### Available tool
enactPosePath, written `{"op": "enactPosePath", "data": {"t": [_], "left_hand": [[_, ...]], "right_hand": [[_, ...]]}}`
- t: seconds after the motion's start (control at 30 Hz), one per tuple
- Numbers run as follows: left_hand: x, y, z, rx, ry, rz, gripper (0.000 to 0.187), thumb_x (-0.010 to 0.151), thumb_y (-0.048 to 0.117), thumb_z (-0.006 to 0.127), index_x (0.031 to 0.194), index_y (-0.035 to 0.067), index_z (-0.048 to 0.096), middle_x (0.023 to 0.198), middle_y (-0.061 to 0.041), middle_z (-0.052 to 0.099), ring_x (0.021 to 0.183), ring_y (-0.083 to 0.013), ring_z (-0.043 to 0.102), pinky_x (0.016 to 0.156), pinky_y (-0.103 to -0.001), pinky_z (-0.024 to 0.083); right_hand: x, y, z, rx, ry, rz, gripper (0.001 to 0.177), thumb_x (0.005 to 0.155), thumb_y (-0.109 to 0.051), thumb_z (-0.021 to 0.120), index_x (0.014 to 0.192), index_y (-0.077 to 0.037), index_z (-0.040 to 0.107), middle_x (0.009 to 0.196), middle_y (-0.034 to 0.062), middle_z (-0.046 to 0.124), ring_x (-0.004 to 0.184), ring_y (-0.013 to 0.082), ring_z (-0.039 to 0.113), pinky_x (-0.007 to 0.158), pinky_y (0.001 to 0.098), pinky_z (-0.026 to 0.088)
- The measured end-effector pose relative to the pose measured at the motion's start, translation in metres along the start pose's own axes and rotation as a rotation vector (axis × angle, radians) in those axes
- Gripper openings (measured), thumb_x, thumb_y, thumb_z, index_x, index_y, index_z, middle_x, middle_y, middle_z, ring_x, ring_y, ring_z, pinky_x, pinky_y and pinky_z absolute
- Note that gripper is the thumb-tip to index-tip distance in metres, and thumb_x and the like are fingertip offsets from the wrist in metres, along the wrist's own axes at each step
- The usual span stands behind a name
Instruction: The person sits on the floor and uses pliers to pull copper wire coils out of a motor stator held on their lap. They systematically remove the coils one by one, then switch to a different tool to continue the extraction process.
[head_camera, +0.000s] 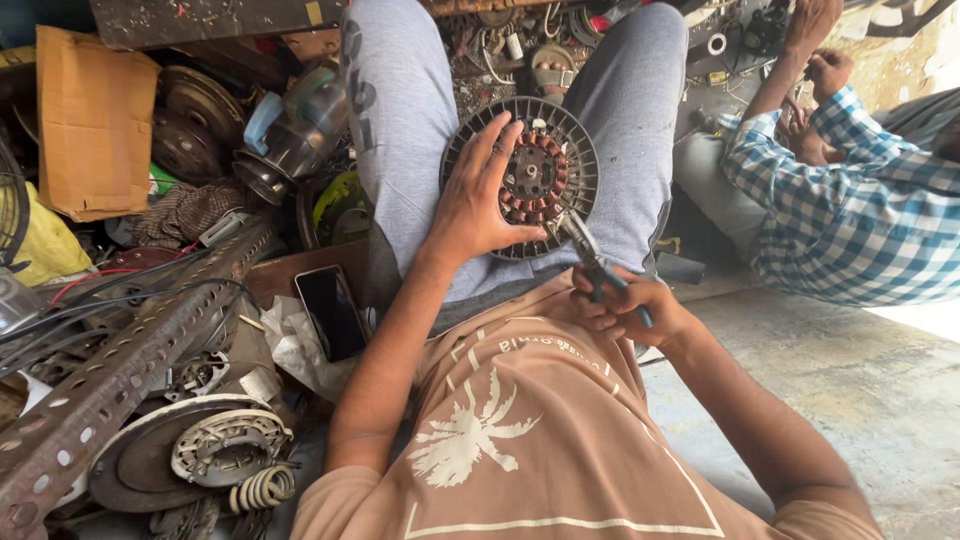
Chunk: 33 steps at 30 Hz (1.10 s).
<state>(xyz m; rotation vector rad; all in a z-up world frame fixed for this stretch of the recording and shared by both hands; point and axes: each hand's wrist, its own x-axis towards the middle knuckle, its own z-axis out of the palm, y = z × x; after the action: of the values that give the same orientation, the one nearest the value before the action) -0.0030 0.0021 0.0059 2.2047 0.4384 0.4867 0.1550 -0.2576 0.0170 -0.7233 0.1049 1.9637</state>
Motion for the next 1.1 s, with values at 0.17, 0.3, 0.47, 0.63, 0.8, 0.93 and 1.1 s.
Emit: {"op": "enactPosePath", "data": {"t": [0.17, 0.3, 0.47, 0.63, 0.8, 0.93, 1.1], "left_hand": [[0.0, -0.001, 0.0, -0.005, -0.002, -0.001, 0.14, 0.054, 0.046, 0.102, 0.16, 0.005, 0.019, 0.162, -0.02, 0.031, 0.149, -0.042, 0.035, 0.127, -0.051, 0.029], [-0.001, 0.0, 0.002, 0.002, 0.003, -0.018, 0.14, 0.054, 0.043, 0.103, 0.16, 0.005, 0.019, 0.16, -0.02, 0.033, 0.147, -0.0423, 0.037, 0.126, -0.051, 0.031], [-0.001, -0.003, 0.001, -0.03, 0.056, -0.015, 0.138, 0.052, 0.038, 0.104, 0.159, 0.008, 0.023, 0.157, -0.02, 0.038, 0.144, -0.0406, 0.044, 0.123, -0.048, 0.038], [0.0, -0.007, -0.002, -0.015, 0.054, -0.037, 0.139, 0.05, 0.037, 0.103, 0.159, 0.007, 0.023, 0.156, -0.02, 0.039, 0.143, -0.0407, 0.045, 0.123, -0.047, 0.038], [-0.001, -0.006, 0.002, 0.0, 0.062, -0.013, 0.139, 0.049, 0.042, 0.104, 0.158, 0.007, 0.025, 0.156, -0.021, 0.038, 0.143, -0.0412, 0.043, 0.123, -0.048, 0.035], [-0.003, -0.005, 0.001, -0.009, 0.063, -0.009, 0.137, 0.051, 0.041, 0.104, 0.158, 0.008, 0.026, 0.157, -0.021, 0.039, 0.144, -0.0402, 0.043, 0.124, -0.046, 0.036], [-0.003, -0.004, 0.001, -0.014, 0.054, -0.016, 0.135, 0.049, 0.038, 0.102, 0.158, 0.009, 0.028, 0.157, -0.019, 0.04, 0.144, -0.0393, 0.043, 0.124, -0.046, 0.036]], "right_hand": [[0.008, 0.005, -0.002, -0.082, 0.024, -0.007, 0.045, 0.067, -0.007, 0.059, 0.11, -0.008, 0.046, 0.087, 0.0025, 0.044, 0.069, 0.0102, 0.043, 0.051, 0.0234, 0.03], [0.009, 0.002, -0.011, -0.117, 0.06, 0.019, 0.045, 0.067, -0.006, 0.058, 0.112, -0.008, 0.048, 0.085, 0.0017, 0.044, 0.068, 0.0099, 0.043, 0.051, 0.0227, 0.031], [0.024, -0.001, -0.02, -0.471, 0.235, -0.074, 0.047, 0.067, -0.006, 0.059, 0.113, -0.008, 0.051, 0.087, 0.0005, 0.05, 0.069, 0.0092, 0.048, 0.052, 0.0229, 0.037], [0.047, 0.024, -0.006, -1.397, 0.563, -0.583, 0.043, 0.069, -0.004, 0.065, 0.112, -0.001, 0.058, 0.076, -0.0014, 0.058, 0.07, 0.0105, 0.054, 0.063, 0.0271, 0.046], [0.038, 0.014, -0.008, -0.998, 0.501, -0.312, 0.026, 0.076, 0.0, 0.062, 0.103, 0.0, 0.058, 0.08, 0.0008, 0.054, 0.068, 0.0142, 0.049, 0.059, 0.0306, 0.039], [0.047, 0.023, -0.011, -0.976, 0.418, -0.428, 0.032, 0.077, 0.001, 0.064, 0.108, -0.003, 0.059, 0.093, 0.0, 0.056, 0.084, 0.009, 0.054, 0.072, 0.0259, 0.045], [0.047, 0.027, -0.015, 0.127, -0.081, -0.14, 0.032, 0.077, -0.003, 0.064, 0.105, -0.01, 0.048, 0.085, -0.0013, 0.046, 0.074, 0.0101, 0.046, 0.063, 0.0248, 0.041]]}}
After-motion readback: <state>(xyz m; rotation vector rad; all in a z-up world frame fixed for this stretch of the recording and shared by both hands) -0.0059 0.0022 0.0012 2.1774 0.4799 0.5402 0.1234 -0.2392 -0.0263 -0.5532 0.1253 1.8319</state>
